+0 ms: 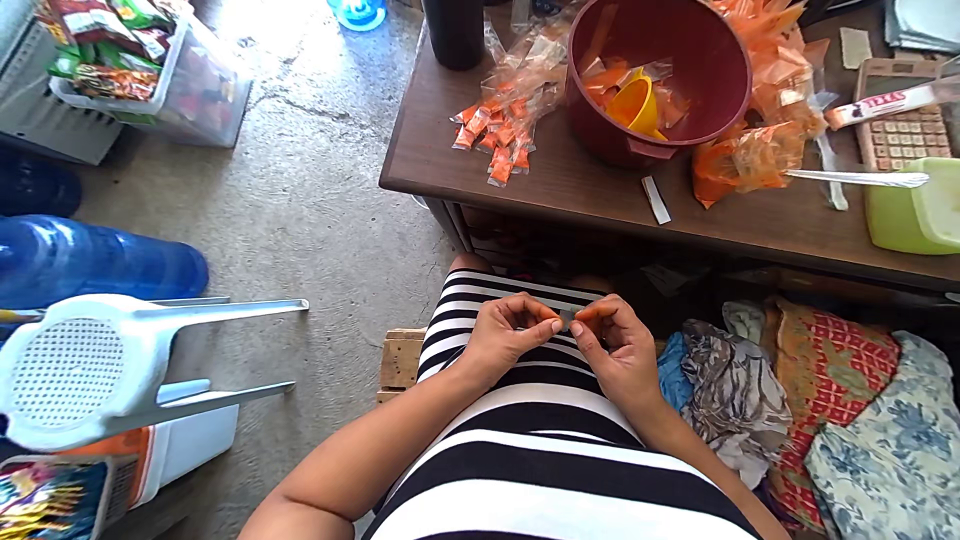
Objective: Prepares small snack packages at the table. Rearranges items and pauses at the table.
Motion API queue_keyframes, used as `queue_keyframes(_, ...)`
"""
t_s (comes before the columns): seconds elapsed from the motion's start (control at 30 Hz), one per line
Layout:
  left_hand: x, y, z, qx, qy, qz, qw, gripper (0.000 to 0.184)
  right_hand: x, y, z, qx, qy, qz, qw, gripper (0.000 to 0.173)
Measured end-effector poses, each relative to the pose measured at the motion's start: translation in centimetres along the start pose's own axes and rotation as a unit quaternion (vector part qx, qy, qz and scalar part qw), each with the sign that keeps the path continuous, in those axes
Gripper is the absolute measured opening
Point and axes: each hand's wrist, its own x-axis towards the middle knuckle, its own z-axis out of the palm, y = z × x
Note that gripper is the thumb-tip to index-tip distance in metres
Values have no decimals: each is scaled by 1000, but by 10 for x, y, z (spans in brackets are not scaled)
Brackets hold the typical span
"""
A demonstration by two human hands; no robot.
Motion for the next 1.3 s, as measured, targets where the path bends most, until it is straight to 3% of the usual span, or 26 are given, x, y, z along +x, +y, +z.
queue_keyframes(0.17, 0, 2, 1, -22, -10, -25, 999, 15, -1, -2, 0, 19, -44, 54, 997, 13)
queue_keyframes(0.73, -1, 2, 0, -31, -20, -32, 999, 15, 1, -1, -2, 81, -29, 95, 992, 13)
queue_keyframes(1.3, 5, 5, -4, -43, -54, -80, 994, 19, 8, 2, -9, 242, -80, 217, 942, 13)
